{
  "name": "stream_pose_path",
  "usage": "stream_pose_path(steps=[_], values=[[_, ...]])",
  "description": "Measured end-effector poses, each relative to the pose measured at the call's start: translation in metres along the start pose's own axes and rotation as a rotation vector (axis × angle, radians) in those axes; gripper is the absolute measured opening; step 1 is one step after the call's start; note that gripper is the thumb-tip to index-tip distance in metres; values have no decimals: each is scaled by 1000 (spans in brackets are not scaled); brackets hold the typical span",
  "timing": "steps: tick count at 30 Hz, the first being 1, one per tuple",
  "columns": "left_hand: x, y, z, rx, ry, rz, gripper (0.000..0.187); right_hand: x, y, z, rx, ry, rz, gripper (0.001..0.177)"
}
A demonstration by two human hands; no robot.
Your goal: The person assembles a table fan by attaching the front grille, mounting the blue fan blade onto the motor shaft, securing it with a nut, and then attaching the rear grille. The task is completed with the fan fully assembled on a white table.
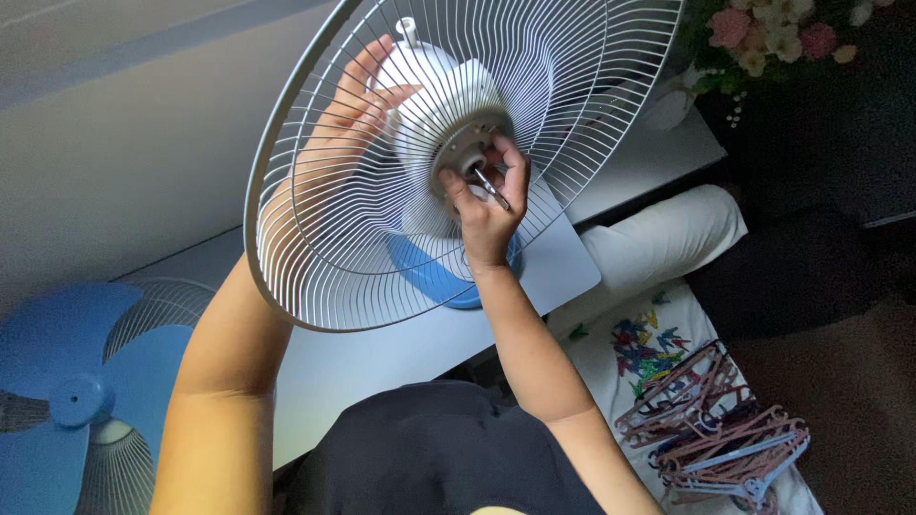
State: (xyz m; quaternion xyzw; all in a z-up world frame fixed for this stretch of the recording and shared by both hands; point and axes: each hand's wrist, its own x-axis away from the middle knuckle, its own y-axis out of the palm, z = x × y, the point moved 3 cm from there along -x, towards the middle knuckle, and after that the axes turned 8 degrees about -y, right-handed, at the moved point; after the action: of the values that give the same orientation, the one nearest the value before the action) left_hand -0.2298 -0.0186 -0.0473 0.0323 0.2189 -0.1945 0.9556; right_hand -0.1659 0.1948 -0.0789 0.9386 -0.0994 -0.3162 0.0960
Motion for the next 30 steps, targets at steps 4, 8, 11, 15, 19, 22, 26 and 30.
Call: stream_pose_path(steps=[4,8,11,15,19,22,26,30], values=[[12,3,12,-131,-104,79,34,2,-4,-3,8,-60,-40,70],[7,4,14,-143,-65,76,37,2,-5,-7,-17,-65,-60,69],[15,4,19,-142,-41,86,44,6,-8,-11,-45,-56,-86,71],[34,0,38,-45,-179,223,57,16,-26,-6,-76,-46,-64,69],[75,-4,84,-30,67,351,47,34,-47,19,-284,149,64,51],[117,-13,111,-51,387,706,39,46,-62,29,-428,242,106,31],[185,2,155,-64,725,923,21,53,-69,27,-618,393,94,13],[192,94,187,-802,393,505,15,56,-64,19,-700,477,61,9]])
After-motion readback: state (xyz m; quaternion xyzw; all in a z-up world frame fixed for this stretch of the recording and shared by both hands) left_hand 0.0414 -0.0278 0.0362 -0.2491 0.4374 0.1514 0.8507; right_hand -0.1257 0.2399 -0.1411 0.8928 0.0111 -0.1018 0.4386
